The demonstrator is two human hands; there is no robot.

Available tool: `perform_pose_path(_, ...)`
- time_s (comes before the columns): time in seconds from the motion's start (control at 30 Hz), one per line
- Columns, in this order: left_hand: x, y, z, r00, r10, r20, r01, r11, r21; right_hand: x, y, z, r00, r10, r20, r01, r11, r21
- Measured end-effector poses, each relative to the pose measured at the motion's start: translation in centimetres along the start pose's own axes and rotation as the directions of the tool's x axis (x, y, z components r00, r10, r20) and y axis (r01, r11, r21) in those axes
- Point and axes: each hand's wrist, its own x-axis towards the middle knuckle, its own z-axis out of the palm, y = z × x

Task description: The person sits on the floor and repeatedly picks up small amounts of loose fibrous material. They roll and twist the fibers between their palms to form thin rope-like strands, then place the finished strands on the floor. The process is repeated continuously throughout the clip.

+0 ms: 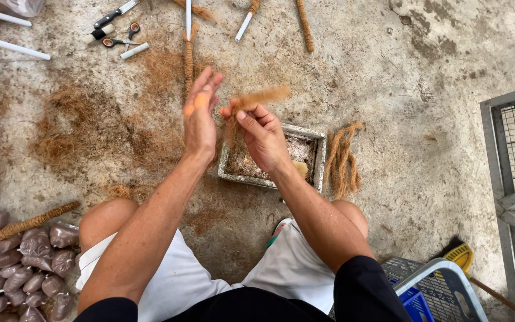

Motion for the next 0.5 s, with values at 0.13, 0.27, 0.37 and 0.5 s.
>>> perform_pose_path(0.13,-0.5,-1.7,2.1,0.994,-0.089,0.070,0.089,0.996,0.014,-1.2,1.2,2.6,0.999,0.042,-0.026,-0.044,0.996,-0.074)
perform_pose_path(0.27,-2.2,-3.3,3.3,0.995,-0.079,0.066,0.069,0.988,0.137,-2.7,1.4,4.7,0.975,0.027,-0.219,-0.084,0.963,-0.256)
perform_pose_path(0.37,-3.7,-3.8,3.8,0.984,-0.027,0.174,-0.011,0.976,0.216,-2.8,1.5,4.4,0.959,-0.012,-0.284,-0.093,0.930,-0.354)
perform_pose_path(0.5,-5.7,-3.6,4.6,0.952,-0.088,0.295,0.035,0.983,0.180,-1.7,2.0,1.6,0.892,-0.018,-0.453,-0.160,0.922,-0.352)
